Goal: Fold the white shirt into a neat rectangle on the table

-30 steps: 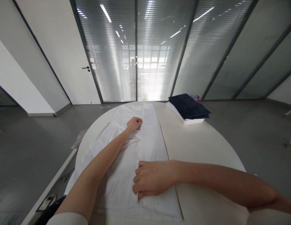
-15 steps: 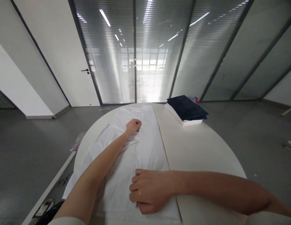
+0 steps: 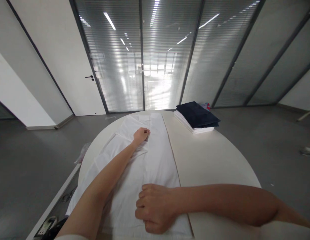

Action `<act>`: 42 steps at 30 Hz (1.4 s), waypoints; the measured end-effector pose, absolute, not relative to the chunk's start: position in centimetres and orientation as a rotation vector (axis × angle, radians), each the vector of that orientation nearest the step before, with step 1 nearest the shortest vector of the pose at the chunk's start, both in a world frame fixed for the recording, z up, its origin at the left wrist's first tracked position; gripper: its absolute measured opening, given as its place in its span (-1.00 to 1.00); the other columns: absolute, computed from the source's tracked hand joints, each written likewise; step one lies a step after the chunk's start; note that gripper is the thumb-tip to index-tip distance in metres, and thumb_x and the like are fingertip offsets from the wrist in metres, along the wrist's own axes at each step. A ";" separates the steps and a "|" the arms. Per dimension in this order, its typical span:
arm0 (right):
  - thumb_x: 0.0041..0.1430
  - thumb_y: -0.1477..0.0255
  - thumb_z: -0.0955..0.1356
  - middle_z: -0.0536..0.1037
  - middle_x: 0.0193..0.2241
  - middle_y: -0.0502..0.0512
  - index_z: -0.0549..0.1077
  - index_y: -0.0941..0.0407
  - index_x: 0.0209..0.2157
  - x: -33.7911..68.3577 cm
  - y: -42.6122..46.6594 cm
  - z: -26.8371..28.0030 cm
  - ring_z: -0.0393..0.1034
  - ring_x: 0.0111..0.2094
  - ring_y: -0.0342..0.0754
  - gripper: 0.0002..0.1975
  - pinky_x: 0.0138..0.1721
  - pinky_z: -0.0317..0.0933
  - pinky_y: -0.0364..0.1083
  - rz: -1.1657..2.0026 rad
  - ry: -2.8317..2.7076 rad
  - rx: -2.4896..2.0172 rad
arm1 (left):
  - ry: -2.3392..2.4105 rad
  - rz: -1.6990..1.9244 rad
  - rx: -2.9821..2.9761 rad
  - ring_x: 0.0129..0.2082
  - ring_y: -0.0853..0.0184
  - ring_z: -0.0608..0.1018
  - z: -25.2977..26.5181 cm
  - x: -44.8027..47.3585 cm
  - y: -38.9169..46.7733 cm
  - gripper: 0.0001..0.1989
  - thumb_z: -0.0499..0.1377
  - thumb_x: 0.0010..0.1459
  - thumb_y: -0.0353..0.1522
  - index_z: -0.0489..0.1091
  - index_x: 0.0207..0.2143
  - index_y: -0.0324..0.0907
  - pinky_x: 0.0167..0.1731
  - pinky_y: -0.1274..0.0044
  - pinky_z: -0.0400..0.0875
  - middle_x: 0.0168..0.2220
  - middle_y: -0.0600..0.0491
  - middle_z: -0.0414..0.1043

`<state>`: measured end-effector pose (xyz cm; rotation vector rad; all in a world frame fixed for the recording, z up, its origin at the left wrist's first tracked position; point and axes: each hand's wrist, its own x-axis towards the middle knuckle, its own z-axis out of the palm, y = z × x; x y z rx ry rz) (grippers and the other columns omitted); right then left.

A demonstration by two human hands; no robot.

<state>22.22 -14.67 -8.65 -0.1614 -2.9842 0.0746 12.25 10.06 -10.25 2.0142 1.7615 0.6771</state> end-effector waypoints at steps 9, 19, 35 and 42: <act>0.01 0.27 0.34 0.38 -0.54 -0.06 0.32 0.06 -0.46 22.0 -15.0 -10.1 0.19 -0.52 -0.08 -0.83 -0.45 -0.06 -0.03 0.005 -2.811 -0.014 | 1.755 0.681 2.026 -0.11 0.29 0.59 -10.2 12.2 10.0 -0.75 0.21 0.20 -0.22 0.59 -0.10 0.02 -0.24 0.58 0.36 -0.13 0.11 0.62; 0.08 0.22 0.34 0.46 -0.67 -0.09 0.37 0.06 -0.51 20.7 -15.7 -9.7 0.33 -0.61 -0.09 -0.78 -0.62 -0.19 -0.07 0.106 -2.992 -0.070 | 1.751 0.683 2.038 -0.11 0.29 0.59 -10.2 12.3 9.9 -0.75 0.21 0.20 -0.22 0.59 -0.10 0.00 -0.26 0.59 0.35 -0.13 0.10 0.62; 0.30 0.32 0.24 0.62 -0.43 0.03 0.47 0.13 -0.51 21.6 -12.4 -5.2 0.42 -0.47 -0.13 -0.65 -0.48 0.04 -0.08 0.247 -3.147 -0.180 | 1.779 0.679 2.049 -0.08 0.26 0.58 -10.3 12.4 9.7 -0.75 0.20 0.19 -0.21 0.59 -0.11 0.04 -0.21 0.57 0.34 -0.10 0.11 0.61; 0.27 0.28 0.25 0.64 -0.43 0.10 0.59 0.13 -0.45 20.2 -11.8 -5.0 0.41 -0.48 -0.08 -0.63 -0.49 -0.02 -0.07 0.226 -3.307 -0.261 | 1.789 0.674 2.054 -0.09 0.27 0.58 -10.4 12.3 9.8 -0.74 0.20 0.19 -0.20 0.58 -0.10 0.04 -0.20 0.57 0.34 -0.10 0.11 0.61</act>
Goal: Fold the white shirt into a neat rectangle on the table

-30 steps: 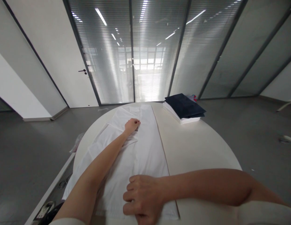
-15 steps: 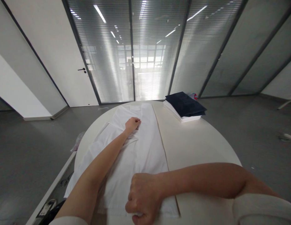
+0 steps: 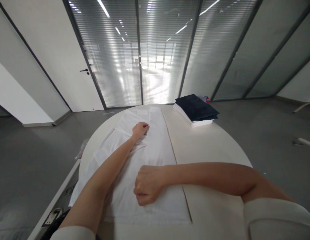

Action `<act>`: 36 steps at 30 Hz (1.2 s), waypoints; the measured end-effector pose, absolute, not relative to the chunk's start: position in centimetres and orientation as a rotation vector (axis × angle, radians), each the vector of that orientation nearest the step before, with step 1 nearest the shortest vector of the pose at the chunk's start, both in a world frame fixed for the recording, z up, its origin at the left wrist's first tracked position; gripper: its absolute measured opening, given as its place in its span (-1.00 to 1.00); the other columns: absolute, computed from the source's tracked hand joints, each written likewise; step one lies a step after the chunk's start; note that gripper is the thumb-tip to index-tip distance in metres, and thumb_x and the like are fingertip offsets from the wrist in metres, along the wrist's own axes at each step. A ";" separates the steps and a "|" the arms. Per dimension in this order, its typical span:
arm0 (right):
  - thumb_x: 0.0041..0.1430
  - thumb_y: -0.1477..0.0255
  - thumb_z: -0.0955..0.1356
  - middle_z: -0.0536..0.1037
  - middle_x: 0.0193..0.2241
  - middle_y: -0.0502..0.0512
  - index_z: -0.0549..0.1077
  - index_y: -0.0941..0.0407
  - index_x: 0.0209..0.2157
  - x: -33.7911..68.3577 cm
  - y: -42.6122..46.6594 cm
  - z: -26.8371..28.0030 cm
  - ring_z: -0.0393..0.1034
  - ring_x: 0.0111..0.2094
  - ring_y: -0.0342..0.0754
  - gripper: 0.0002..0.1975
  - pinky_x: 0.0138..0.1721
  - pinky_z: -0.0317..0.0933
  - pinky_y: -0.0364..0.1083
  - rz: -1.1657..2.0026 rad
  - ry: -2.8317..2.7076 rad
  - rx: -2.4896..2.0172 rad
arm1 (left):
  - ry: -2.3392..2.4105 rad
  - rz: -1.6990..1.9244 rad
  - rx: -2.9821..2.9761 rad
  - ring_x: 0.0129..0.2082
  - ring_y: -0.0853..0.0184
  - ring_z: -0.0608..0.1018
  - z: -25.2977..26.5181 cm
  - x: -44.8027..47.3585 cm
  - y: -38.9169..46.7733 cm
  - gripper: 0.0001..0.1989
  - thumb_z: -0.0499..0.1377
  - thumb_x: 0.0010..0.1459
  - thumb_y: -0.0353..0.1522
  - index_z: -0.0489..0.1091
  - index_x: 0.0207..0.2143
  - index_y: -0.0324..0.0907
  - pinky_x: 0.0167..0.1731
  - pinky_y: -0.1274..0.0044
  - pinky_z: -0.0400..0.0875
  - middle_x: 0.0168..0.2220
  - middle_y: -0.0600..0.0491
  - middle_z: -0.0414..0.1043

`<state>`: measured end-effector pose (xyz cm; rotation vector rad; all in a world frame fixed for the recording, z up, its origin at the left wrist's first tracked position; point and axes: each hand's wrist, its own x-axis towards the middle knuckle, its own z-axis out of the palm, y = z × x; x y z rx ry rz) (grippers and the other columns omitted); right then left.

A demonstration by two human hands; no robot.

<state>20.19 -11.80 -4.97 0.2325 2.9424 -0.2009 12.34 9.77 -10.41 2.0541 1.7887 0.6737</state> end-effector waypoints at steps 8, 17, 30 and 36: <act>0.21 0.22 0.28 0.61 -0.49 0.10 0.59 0.13 -0.45 20.2 -11.1 -5.0 0.41 -0.50 -0.03 -0.64 -0.52 -0.04 -0.06 -0.095 2.999 0.054 | 1.789 0.665 2.056 -0.08 0.25 0.58 -10.1 12.5 9.4 -0.73 0.19 0.20 -0.19 0.58 -0.09 0.04 -0.20 0.56 0.34 -0.11 0.09 0.61; 0.21 0.34 0.29 0.59 -0.43 0.11 0.56 0.16 -0.44 22.1 -4.9 -4.7 0.39 -0.45 -0.03 -0.73 -0.44 0.02 -0.04 0.153 3.025 0.111 | 1.771 0.675 2.082 -0.10 0.25 0.59 -10.5 12.4 9.4 -0.72 0.18 0.21 -0.20 0.58 -0.08 0.02 -0.20 0.56 0.35 -0.12 0.08 0.62; 0.22 0.45 0.27 0.53 -0.40 0.13 0.49 0.17 -0.42 23.1 -4.6 -5.2 0.31 -0.40 -0.04 -0.80 -0.30 0.12 -0.05 0.164 3.077 0.090 | 1.779 0.680 2.082 -0.11 0.25 0.59 -10.5 12.3 9.3 -0.71 0.17 0.21 -0.20 0.59 -0.07 0.02 -0.20 0.56 0.36 -0.13 0.07 0.62; 0.27 0.47 0.24 0.54 -0.39 0.16 0.48 0.19 -0.39 23.3 -4.0 -5.2 0.34 -0.36 0.00 -0.78 -0.22 0.16 -0.03 0.197 3.061 0.083 | 1.777 0.691 2.080 -0.12 0.25 0.59 -10.5 12.3 9.4 -0.71 0.17 0.21 -0.20 0.59 -0.08 0.03 -0.19 0.56 0.36 -0.13 0.08 0.62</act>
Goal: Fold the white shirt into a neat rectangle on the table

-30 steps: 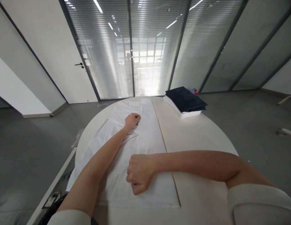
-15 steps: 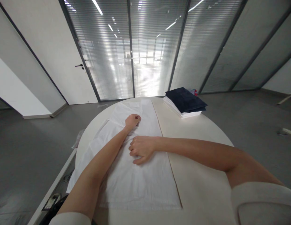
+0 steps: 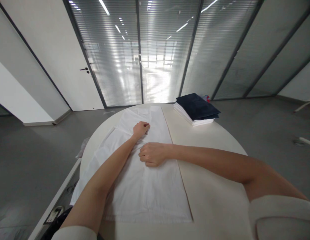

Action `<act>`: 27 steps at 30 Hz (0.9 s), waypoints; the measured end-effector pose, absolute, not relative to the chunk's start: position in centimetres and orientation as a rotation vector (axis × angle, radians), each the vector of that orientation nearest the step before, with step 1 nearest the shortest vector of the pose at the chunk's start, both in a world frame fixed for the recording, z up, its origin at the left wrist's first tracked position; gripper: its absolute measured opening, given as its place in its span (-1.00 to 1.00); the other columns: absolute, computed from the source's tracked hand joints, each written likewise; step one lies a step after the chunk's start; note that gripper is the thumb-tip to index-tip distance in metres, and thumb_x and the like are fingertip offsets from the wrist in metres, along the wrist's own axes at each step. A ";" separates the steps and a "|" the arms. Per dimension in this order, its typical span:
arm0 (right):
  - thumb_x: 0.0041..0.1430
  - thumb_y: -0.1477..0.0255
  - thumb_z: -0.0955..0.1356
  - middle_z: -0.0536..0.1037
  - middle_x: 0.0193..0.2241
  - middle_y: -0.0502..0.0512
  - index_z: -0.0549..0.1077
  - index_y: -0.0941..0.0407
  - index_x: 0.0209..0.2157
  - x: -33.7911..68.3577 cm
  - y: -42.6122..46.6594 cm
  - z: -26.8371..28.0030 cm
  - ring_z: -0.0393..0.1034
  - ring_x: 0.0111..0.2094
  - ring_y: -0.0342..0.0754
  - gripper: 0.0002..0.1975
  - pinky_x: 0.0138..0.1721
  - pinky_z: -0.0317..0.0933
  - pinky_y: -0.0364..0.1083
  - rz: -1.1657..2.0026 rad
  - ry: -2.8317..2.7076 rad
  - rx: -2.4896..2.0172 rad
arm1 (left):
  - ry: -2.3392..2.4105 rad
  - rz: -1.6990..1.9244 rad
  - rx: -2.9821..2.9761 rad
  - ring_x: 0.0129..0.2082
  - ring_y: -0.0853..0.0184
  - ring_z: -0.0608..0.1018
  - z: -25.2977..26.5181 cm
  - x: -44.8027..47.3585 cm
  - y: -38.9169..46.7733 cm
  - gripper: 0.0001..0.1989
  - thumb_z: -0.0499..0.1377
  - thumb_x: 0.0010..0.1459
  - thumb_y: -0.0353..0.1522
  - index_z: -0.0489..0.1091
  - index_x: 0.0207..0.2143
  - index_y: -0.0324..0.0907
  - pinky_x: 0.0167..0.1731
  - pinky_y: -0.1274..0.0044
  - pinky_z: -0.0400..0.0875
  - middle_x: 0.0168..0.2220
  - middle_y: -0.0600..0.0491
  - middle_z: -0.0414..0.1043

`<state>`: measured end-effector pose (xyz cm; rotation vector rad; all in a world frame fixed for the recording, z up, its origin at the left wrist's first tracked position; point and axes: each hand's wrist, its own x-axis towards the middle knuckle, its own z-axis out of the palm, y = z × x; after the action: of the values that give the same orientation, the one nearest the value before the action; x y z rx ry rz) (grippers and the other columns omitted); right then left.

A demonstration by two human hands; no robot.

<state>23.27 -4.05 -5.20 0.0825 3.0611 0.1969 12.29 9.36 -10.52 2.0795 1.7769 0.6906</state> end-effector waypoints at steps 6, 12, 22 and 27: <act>0.22 0.46 0.26 0.57 -0.41 0.15 0.49 0.16 -0.43 23.3 -4.5 -6.3 0.37 -0.41 -0.01 -0.79 -0.31 0.17 -0.03 0.082 3.028 0.155 | 1.779 0.678 2.090 -0.10 0.25 0.59 -10.5 12.3 9.3 -0.72 0.17 0.21 -0.20 0.59 -0.08 0.02 -0.20 0.56 0.36 -0.12 0.08 0.62; 0.21 0.47 0.26 0.57 -0.42 0.16 0.47 0.16 -0.43 23.2 -4.4 -7.6 0.38 -0.43 -0.03 -0.80 -0.33 0.19 -0.04 0.006 3.064 0.129 | 1.787 0.664 2.123 -0.10 0.26 0.58 -10.4 12.2 9.3 -0.75 0.17 0.24 -0.22 0.57 -0.08 0.03 -0.18 0.57 0.37 -0.12 0.08 0.60; 0.17 0.47 0.28 0.59 -0.40 0.16 0.48 0.17 -0.43 23.5 -4.2 -8.4 0.40 -0.42 -0.04 -0.83 -0.31 0.21 -0.05 -0.003 3.109 0.149 | 0.965 0.616 2.859 0.31 0.20 0.24 -9.3 16.2 5.6 -0.59 0.06 0.35 -0.17 0.37 0.18 -0.08 0.31 0.35 -0.01 0.27 -0.06 0.28; 0.18 0.46 0.27 0.58 -0.44 0.14 0.50 0.17 -0.42 23.4 -4.6 -7.8 0.40 -0.43 -0.02 -0.81 -0.35 0.19 -0.05 0.058 3.089 0.122 | 0.765 0.324 2.864 0.39 0.23 0.10 -10.1 17.6 3.8 -0.51 -0.09 0.41 -0.12 0.22 0.29 -0.03 0.34 0.26 -0.14 0.38 -0.03 0.08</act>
<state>23.43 -4.61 -7.80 0.1223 3.0886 0.0583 17.59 3.85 -10.08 2.8639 0.7645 0.3244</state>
